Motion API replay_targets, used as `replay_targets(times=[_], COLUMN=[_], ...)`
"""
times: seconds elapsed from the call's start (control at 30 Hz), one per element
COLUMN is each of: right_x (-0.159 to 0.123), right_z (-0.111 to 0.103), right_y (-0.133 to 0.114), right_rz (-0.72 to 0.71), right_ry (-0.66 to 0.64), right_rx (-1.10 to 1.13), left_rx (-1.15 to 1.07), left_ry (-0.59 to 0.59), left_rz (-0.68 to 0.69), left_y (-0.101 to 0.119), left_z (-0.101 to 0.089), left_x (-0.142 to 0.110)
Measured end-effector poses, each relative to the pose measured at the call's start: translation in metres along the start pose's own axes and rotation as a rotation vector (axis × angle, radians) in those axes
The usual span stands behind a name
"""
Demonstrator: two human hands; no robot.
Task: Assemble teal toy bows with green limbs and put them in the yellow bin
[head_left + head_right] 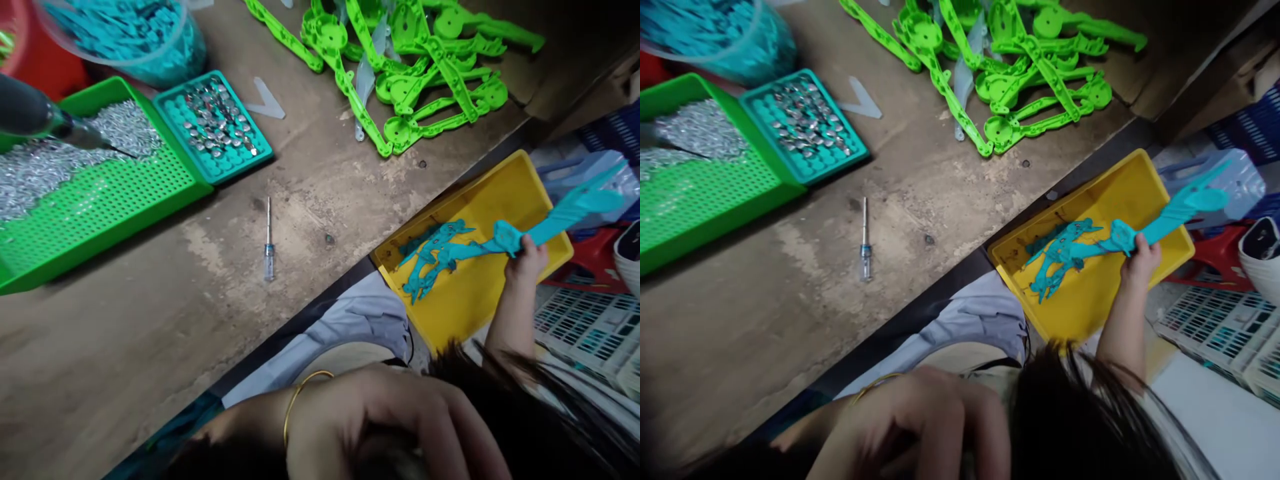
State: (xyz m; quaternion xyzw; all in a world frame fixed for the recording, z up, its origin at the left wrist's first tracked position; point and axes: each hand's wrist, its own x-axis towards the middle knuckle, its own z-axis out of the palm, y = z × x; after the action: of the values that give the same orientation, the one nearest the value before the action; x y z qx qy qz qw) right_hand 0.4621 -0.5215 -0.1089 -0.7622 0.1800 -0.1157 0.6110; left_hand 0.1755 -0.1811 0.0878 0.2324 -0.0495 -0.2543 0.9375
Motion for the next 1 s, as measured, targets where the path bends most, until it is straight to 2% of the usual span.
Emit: replay_targets(times=[0.03,0.1,0.17,0.2,0.27,0.3,0.37,0.4,0.47,0.5,0.6,0.63,0.67,0.7,0.77,0.83,0.87,0.9,0.93,1.0], right_x=[-0.003,-0.018,-0.044,-0.06,-0.099,-0.121,-0.163,-0.182,-0.213,-0.224,-0.241,-0.243,-0.245,-0.248,-0.258,-0.271,-0.278,-0.285,-0.292,-0.303], right_z=[-0.006,-0.015,-0.015,-0.012,0.003,0.014,0.038,0.049,0.067,0.072,0.084,0.089,0.095,0.102,0.12,0.138,0.145,0.152,0.158,0.167], right_y=[-0.021,-0.067,-0.113,-0.133,-0.168,-0.182,-0.205,-0.214,-0.231,-0.24,-0.267,-0.277,-0.286,-0.296,-0.311,-0.32,-0.322,-0.321,-0.318,-0.309], right_rz=[-0.063,-0.197,-0.325,-0.373,-0.451,-0.474,-0.473,-0.434,-0.421,-0.482,-0.901,-1.028,-1.095,-1.083,-0.86,-0.587,-0.52,-0.526,-0.597,-0.857], right_ry=[0.025,0.05,0.024,-0.004,-0.064,-0.107,-0.244,-0.327,-0.54,-0.605,-0.656,-0.704,-0.796,-0.918,-1.108,-1.161,-1.191,-1.243,-1.316,-1.461], right_rx=[0.069,0.211,0.333,0.377,0.445,0.473,0.523,0.523,0.438,0.347,0.015,-0.086,-0.169,-0.232,-0.292,-0.241,-0.209,-0.193,-0.201,-0.257], left_rx=[0.044,0.289,0.754,1.036,1.588,1.795,2.036,2.07,1.993,1.897,1.522,1.418,1.322,1.228,1.059,0.963,0.946,0.929,0.889,0.72], left_ry=[0.048,0.132,0.267,0.372,0.501,0.549,0.636,0.665,0.654,0.62,0.507,0.487,0.47,0.456,0.444,0.434,0.433,0.431,0.426,0.442], left_rz=[0.062,0.204,0.357,0.443,0.608,0.67,0.72,0.723,0.694,0.674,0.583,0.546,0.505,0.46,0.374,0.348,0.368,0.415,0.47,0.527], left_y=[0.001,-0.001,-0.009,-0.015,-0.027,-0.032,-0.036,-0.034,-0.024,-0.017,0.007,0.014,0.019,0.023,0.03,0.032,0.031,0.028,0.023,0.004], left_z=[-0.002,-0.01,-0.022,-0.028,-0.036,-0.038,-0.041,-0.043,-0.045,-0.045,-0.041,-0.038,-0.035,-0.032,-0.031,-0.035,-0.039,-0.043,-0.046,-0.051], left_x=[-0.003,-0.004,0.003,0.009,0.022,0.027,0.028,0.024,0.005,-0.009,-0.061,-0.079,-0.095,-0.111,-0.138,-0.157,-0.163,-0.166,-0.167,-0.165])
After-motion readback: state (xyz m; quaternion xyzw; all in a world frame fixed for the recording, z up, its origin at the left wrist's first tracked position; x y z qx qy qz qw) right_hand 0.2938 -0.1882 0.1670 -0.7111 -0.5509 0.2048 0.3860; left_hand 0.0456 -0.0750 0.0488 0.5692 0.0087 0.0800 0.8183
